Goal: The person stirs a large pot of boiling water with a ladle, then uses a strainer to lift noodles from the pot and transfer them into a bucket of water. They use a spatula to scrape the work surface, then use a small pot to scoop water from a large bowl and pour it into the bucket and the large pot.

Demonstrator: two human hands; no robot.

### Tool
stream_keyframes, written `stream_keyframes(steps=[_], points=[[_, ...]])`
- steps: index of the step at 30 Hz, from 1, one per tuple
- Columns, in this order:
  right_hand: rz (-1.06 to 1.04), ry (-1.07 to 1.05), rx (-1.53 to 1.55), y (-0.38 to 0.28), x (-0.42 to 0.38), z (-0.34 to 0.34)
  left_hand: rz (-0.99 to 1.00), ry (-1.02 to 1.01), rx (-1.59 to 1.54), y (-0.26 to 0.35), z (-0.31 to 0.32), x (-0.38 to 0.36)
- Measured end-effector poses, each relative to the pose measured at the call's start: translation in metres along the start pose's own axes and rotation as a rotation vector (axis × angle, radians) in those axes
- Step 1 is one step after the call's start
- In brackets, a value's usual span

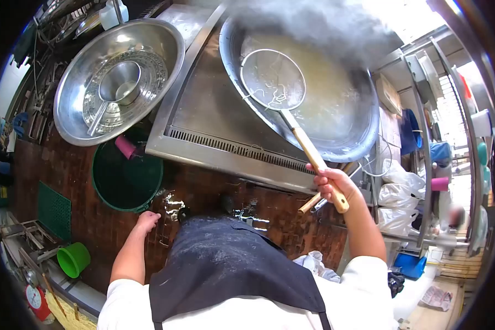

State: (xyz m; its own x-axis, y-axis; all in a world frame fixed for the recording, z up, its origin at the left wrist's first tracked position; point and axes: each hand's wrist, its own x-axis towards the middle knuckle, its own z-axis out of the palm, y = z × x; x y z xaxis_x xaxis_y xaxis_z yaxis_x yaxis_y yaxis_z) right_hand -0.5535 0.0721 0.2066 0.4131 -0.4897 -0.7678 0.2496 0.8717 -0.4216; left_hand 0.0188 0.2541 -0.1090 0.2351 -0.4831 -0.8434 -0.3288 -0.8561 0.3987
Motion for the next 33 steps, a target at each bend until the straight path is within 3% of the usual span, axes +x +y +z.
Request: stream_keyframes(steps=[5,10,12,14,16,17,19,21,22,24,25,27,29,31,33], points=[[-0.171,0.056,-0.093,0.035,-0.025,0.085,0.024,-0.067,0.082,-0.016,0.005,0.018],[-0.203,0.005,-0.072,0.048,-0.031,0.113,0.2,-0.153,0.049,0.034,0.018,0.004],[-0.201,-0.044,-0.014,0.051,-0.036,0.119,0.308,-0.185,-0.117,0.065,0.024,-0.006],[-0.194,-0.08,0.03,0.051,-0.044,0.127,0.735,-0.079,-0.135,0.111,0.028,-0.017],[-0.176,-0.138,0.105,0.052,-0.047,0.126,0.846,-0.032,-0.16,0.194,0.017,-0.058],[-0.171,-0.14,0.102,0.052,-0.049,0.125,0.92,0.144,-0.238,0.224,0.026,-0.056],[-0.164,-0.158,0.087,0.051,-0.054,0.127,1.12,0.271,-0.365,0.294,0.032,-0.052],[-0.155,-0.152,0.078,0.05,-0.059,0.126,1.383,0.882,-0.234,0.348,0.046,-0.032],[-0.144,-0.144,0.064,0.05,-0.061,0.124,1.382,0.89,-0.233,0.363,0.048,-0.025],[-0.135,-0.113,0.04,0.047,-0.065,0.122,0.999,-0.063,-0.433,0.381,0.054,-0.024],[-0.141,-0.115,0.05,0.045,-0.066,0.119,1.002,-0.066,-0.422,0.38,0.053,-0.026],[-0.135,-0.04,-0.022,0.042,-0.067,0.11,0.974,0.043,-0.107,0.367,0.045,-0.032],[-0.152,-0.017,-0.059,0.038,-0.066,0.1,1.047,0.037,-0.119,0.354,0.036,-0.026],[-0.175,0.056,-0.192,0.032,-0.062,0.092,0.858,0.017,-0.03,0.361,0.009,-0.05],[-0.176,0.05,-0.189,0.028,-0.058,0.086,0.963,0.127,0.022,0.375,-0.012,-0.054]])
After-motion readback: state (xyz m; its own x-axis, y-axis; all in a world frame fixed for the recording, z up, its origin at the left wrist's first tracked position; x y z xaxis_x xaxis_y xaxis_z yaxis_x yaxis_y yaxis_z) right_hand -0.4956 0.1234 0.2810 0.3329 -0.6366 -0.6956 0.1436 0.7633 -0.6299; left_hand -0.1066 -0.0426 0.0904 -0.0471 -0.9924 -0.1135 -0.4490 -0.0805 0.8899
